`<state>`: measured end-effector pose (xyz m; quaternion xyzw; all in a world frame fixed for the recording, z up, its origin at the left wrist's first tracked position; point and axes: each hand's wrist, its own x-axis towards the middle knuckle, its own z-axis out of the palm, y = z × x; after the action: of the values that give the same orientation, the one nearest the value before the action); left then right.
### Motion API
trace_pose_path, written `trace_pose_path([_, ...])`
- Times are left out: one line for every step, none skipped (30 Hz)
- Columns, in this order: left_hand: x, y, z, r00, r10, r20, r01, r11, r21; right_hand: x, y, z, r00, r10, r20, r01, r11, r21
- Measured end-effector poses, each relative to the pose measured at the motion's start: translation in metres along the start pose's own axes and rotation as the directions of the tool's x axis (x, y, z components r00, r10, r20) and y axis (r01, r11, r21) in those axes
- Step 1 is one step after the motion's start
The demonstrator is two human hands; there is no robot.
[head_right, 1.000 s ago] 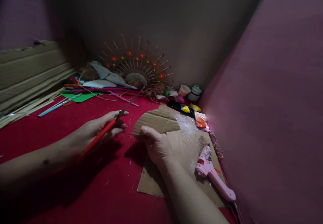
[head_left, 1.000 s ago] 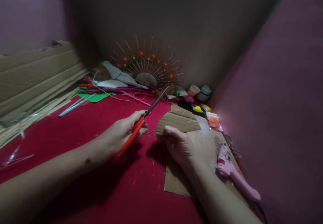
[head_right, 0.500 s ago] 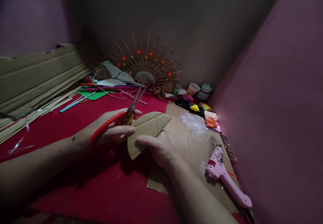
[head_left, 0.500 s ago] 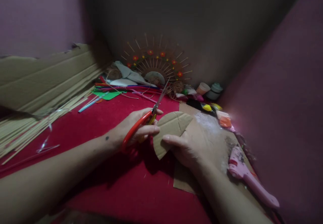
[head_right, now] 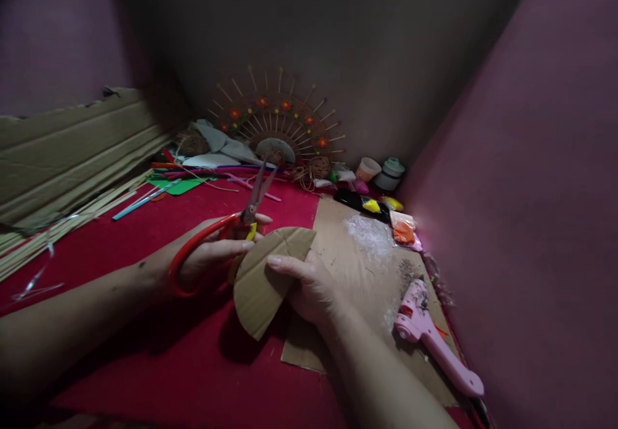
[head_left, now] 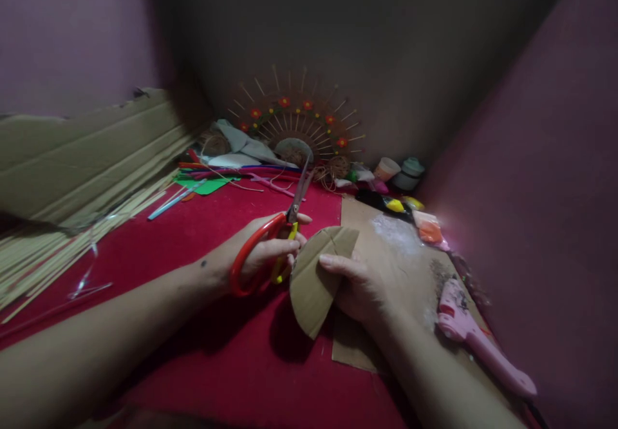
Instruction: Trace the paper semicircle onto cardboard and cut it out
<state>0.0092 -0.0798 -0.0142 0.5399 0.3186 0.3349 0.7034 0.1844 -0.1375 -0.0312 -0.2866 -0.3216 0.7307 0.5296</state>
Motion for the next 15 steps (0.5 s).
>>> trace_pose_path([0.0, 0.0, 0.0, 1.0, -0.011, 0.026, 0.011, 1.0, -0.016, -0.001, 0.0, 0.001, 1.0, -0.001, 0.004, 0.001, 1.0, -0.004])
trace_pose_path([0.0, 0.0, -0.001, 0.999, -0.015, 0.046, 0.016, 1.0, -0.022, -0.001, 0.001, 0.002, 1.0, -0.005, 0.001, 0.005, 1.0, -0.01])
trace_pose_path([0.0, 0.0, -0.001, 0.998, -0.018, 0.055, 0.019, 1.0, -0.018, -0.002, 0.001, 0.002, 1.0, -0.005, -0.003, 0.005, 1.0, -0.016])
trace_pose_path([0.001, 0.0, -0.002, 0.998, -0.019, 0.059, 0.019, 1.0, -0.005, -0.002, 0.002, 0.003, 1.0, -0.004, -0.006, 0.003, 1.0, -0.026])
trace_pose_path([0.0, 0.001, -0.002, 0.998, -0.014, 0.057, 0.013, 1.0, 0.015, -0.002, 0.002, 0.003, 1.0, -0.004, -0.011, 0.003, 0.999, -0.036])
trace_pose_path([0.0, 0.002, -0.002, 0.998, -0.005, 0.058, 0.002, 0.999, 0.047, -0.002, 0.002, 0.003, 1.0, -0.005, -0.015, 0.004, 0.999, -0.045])
trace_pose_path([0.0, 0.004, -0.002, 0.998, 0.011, 0.062, -0.017, 0.996, 0.091, -0.001, 0.003, 0.003, 1.0, -0.012, -0.023, 0.011, 0.999, -0.052])
trace_pose_path([-0.001, 0.006, -0.002, 0.997, 0.039, 0.064, -0.048, 0.988, 0.148, -0.001, 0.002, 0.002, 0.999, -0.021, -0.037, 0.019, 0.998, -0.056])
trace_pose_path([-0.001, 0.007, -0.003, 0.995, 0.073, 0.062, -0.085, 0.972, 0.218, 0.0, 0.002, 0.001, 0.997, -0.038, -0.061, 0.035, 0.998, -0.056])
trace_pose_path([-0.002, 0.009, -0.005, 0.993, 0.102, 0.059, -0.115, 0.946, 0.303, 0.001, 0.001, -0.001, 0.994, -0.06, -0.093, 0.055, 0.997, -0.055])
trace_pose_path([-0.003, 0.01, -0.006, 0.991, 0.128, 0.05, -0.137, 0.908, 0.395, 0.002, 0.0, -0.002, 0.988, -0.084, -0.13, 0.078, 0.996, -0.051])
trace_pose_path([-0.004, 0.011, -0.009, 0.987, 0.153, 0.043, -0.155, 0.863, 0.482, 0.003, -0.001, -0.004, 0.979, -0.11, -0.171, 0.104, 0.993, -0.047])
trace_pose_path([-0.004, 0.012, -0.011, 0.983, 0.179, 0.035, -0.168, 0.814, 0.557, 0.004, -0.002, -0.005, 0.969, -0.134, -0.209, 0.128, 0.991, -0.044])
trace_pose_path([-0.005, 0.012, -0.014, 0.979, 0.197, 0.044, -0.182, 0.763, 0.621, 0.005, -0.004, -0.005, 0.958, -0.155, -0.24, 0.149, 0.988, -0.041])
trace_pose_path([-0.005, 0.012, -0.016, 0.974, 0.216, 0.062, -0.201, 0.717, 0.667, 0.005, -0.005, -0.006, 0.949, -0.172, -0.263, 0.168, 0.985, -0.038])
